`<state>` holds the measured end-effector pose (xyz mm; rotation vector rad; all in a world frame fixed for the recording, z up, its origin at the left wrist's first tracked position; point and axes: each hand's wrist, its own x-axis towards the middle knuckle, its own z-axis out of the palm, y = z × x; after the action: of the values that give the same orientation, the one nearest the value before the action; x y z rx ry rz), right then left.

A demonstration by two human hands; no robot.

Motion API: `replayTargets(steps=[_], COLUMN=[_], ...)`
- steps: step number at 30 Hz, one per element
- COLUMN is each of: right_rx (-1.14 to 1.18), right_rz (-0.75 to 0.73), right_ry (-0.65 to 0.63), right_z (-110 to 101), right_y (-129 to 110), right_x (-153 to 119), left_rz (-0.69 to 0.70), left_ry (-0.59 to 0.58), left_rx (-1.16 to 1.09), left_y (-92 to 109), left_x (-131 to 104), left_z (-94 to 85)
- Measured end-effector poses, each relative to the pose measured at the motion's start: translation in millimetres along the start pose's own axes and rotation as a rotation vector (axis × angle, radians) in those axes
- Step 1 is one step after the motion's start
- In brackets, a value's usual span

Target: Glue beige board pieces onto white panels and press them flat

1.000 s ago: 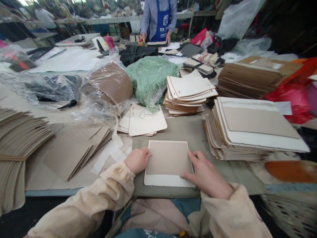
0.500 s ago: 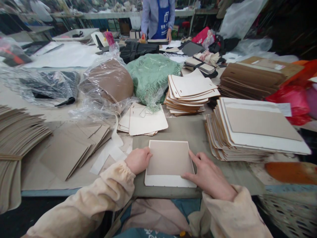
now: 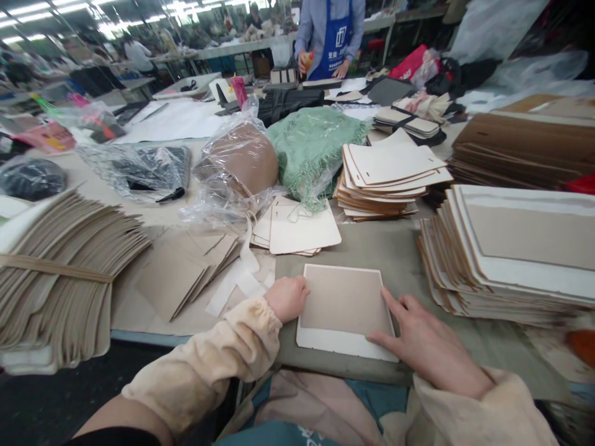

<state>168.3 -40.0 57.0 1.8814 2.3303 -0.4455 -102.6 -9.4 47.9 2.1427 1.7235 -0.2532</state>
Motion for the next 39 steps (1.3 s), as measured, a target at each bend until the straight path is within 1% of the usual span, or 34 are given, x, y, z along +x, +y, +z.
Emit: replayTargets(steps=[6, 14, 20, 25, 31, 39], right_rx=[0.000, -0.026, -0.037, -0.020, 0.009, -0.028], right_rz=[-0.013, -0.039, -0.032, -0.008, 0.023, 0.037], right_ry=[-0.003, 0.015, 0.024, -0.023, -0.067, -0.122], right_z=[1, 7, 6, 0, -12, -26], right_y=[0, 3, 1, -2, -9, -22], right_x=[-1, 1, 0, 2, 0, 4], left_rz=[0.010, 0.008, -0.001, -0.006, 0.009, 0.005], left_ry=[-0.004, 0.019, 0.028, 0.028, 0.016, 0.025], left_rx=[-0.008, -0.012, -0.009, -0.003, 0.002, 0.040], left_y=[-1, -3, -2, -2, -1, 1], left_x=[0, -2, -2, -3, -2, 0], left_z=[-0.2, 2.1, 2.3, 1.6, -0.8, 1.2])
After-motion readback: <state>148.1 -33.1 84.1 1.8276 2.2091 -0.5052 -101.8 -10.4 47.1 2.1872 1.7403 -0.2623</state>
